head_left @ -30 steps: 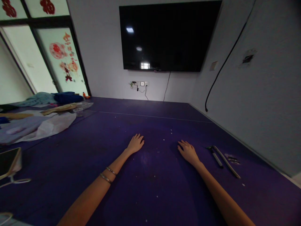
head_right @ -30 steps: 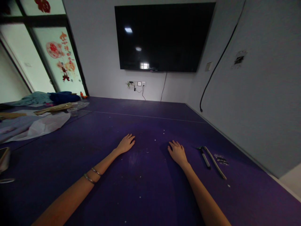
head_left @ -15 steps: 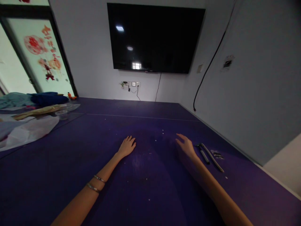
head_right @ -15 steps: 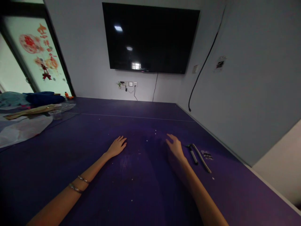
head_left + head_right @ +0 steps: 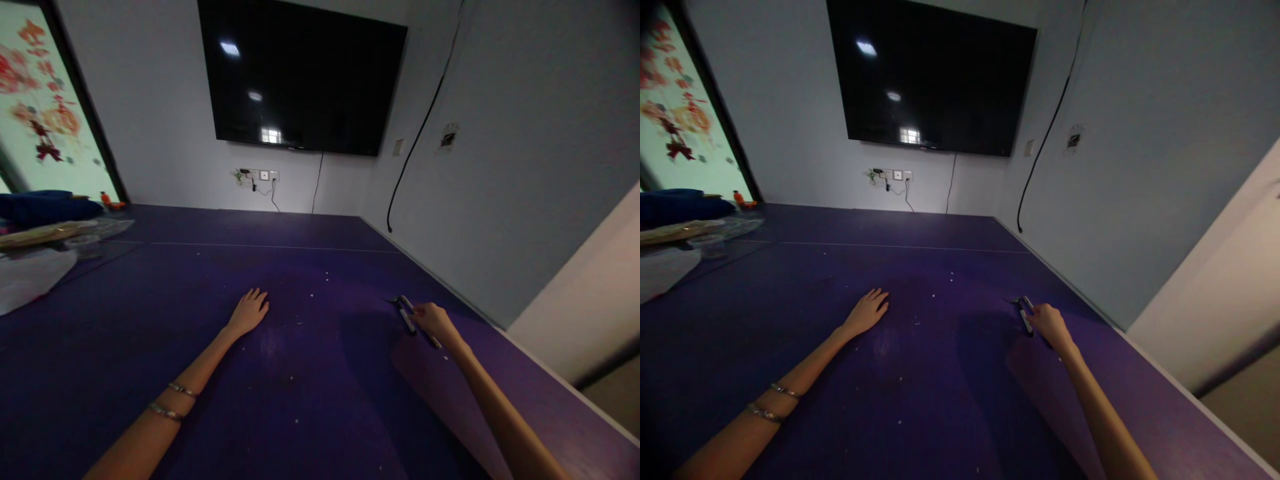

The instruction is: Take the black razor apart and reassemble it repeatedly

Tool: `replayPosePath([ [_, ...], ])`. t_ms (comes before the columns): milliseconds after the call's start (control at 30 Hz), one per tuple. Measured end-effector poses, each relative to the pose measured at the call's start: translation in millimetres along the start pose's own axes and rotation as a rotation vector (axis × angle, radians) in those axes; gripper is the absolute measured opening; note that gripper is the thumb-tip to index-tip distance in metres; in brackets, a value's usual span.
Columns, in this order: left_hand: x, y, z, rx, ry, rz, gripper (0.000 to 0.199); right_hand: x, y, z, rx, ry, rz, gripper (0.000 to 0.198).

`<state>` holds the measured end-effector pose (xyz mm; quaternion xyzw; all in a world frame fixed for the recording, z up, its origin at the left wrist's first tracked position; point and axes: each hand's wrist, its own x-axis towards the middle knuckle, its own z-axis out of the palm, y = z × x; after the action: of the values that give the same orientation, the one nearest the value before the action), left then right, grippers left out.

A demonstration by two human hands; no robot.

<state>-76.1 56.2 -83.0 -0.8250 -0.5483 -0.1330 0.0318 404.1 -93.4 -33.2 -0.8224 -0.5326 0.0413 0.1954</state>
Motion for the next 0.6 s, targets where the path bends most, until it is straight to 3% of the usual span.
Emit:
replayPosePath([
  [133,0.9,-2.3,2.0,-0.005,0.004,0.006,0.053,-7.8,-8.6,3.3,-0.067,-0.071,0.008,0.019],
  [600,0.3,-1.9,0.6,-0.033,0.014,0.006,0.053,-13.5,-10.8,8.6,-0.143,-0.066,0.059,0.015],
])
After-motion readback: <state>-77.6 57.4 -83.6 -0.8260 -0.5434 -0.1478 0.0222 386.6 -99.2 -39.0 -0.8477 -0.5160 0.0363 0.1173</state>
